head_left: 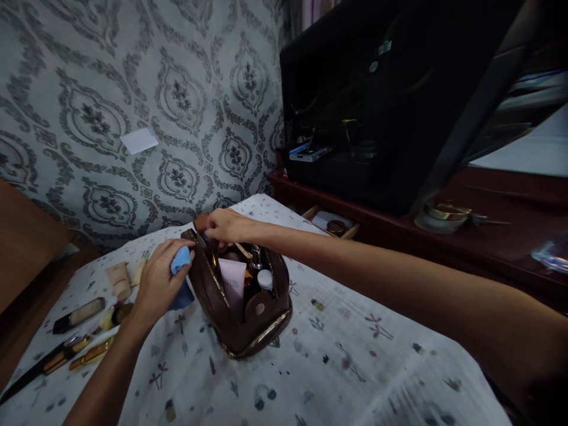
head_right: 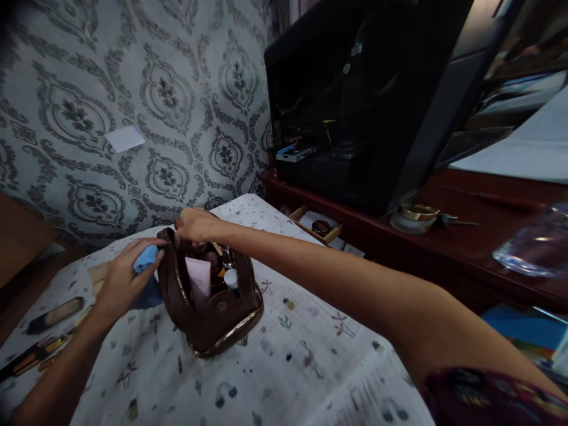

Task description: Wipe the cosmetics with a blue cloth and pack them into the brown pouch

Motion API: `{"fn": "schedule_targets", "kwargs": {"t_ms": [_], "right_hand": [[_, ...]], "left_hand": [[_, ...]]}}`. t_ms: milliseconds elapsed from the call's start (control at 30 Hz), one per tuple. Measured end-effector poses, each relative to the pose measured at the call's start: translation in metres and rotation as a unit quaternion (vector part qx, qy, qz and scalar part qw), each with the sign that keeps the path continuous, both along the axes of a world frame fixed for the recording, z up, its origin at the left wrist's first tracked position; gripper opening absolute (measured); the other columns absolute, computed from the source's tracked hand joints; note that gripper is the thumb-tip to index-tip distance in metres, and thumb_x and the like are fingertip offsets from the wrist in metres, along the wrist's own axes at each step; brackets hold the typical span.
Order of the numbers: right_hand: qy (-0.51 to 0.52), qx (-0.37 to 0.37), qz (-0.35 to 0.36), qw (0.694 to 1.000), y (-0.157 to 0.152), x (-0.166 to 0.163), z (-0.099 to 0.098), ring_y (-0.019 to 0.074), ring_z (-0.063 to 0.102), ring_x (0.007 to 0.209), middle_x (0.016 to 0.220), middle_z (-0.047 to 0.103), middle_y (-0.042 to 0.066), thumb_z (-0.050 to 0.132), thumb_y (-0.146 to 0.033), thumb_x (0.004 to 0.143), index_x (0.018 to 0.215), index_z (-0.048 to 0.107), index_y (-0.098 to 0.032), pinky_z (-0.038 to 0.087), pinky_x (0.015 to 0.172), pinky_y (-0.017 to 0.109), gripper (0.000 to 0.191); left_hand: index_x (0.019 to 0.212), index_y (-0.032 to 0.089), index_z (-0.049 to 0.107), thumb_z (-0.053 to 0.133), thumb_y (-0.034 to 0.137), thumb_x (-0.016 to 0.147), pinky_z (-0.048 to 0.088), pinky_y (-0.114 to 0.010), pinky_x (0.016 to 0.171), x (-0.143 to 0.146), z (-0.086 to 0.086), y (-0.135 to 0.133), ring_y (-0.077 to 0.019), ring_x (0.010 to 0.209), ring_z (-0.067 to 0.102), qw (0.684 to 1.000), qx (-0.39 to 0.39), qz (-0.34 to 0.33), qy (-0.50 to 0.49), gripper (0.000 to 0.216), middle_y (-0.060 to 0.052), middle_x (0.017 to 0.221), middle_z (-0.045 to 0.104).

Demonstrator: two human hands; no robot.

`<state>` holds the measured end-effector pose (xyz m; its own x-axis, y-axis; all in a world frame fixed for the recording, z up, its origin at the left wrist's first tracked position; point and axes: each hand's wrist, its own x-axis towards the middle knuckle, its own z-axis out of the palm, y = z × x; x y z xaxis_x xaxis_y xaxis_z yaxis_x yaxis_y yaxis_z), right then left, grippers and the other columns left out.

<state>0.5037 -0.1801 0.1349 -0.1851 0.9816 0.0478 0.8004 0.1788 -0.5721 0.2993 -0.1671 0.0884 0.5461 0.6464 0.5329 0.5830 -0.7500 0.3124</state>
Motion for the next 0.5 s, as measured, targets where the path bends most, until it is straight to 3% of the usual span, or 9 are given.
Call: {"fn": "schedule_targets", "kwargs": {"t_ms": [167, 267, 500], "right_hand": [[-0.081, 0.074, 0.025, 0.994, -0.006, 0.001, 0.006, 0.0188, 0.069, 0.095, 0.103, 0.076, 0.007, 0.062, -0.01, 0.076, 0.107, 0.074, -0.015, 0.047, 0.068, 0.018, 0.034], [-0.071, 0.082, 0.028, 0.994, -0.005, -0.001, 0.009, 0.0183, 0.069, 0.097, 0.106, 0.075, 0.005, 0.063, -0.008, 0.075, 0.115, 0.07, -0.016, 0.048, 0.069, 0.018, 0.041], [0.006, 0.038, 0.016, 0.999, 0.005, -0.005, 0.007, 0.0147, 0.073, 0.085, 0.112, 0.075, 0.009, 0.058, -0.002, 0.08, 0.113, 0.068, -0.012, 0.051, 0.057, 0.014, 0.036]], "left_hand": [[0.106, 0.02, 0.066, 0.045, 0.049, 0.093, 0.045, -0.041, 0.098, 0.001, -0.002, 0.004, -0.0275, 0.108, 0.061, 1.0, 0.026, -0.001, 0.013, 0.038, -0.008, 0.11, 0.069], [0.111, 0.021, 0.065, 0.044, 0.048, 0.094, 0.046, -0.041, 0.098, 0.004, 0.0, 0.004, -0.0273, 0.11, 0.062, 0.999, 0.035, 0.005, 0.02, 0.038, -0.008, 0.113, 0.069], [0.118, 0.019, 0.064, 0.044, 0.041, 0.095, 0.046, -0.042, 0.1, 0.018, 0.012, 0.006, -0.028, 0.113, 0.06, 0.995, 0.084, -0.02, 0.056, 0.038, -0.009, 0.118, 0.067]]}}
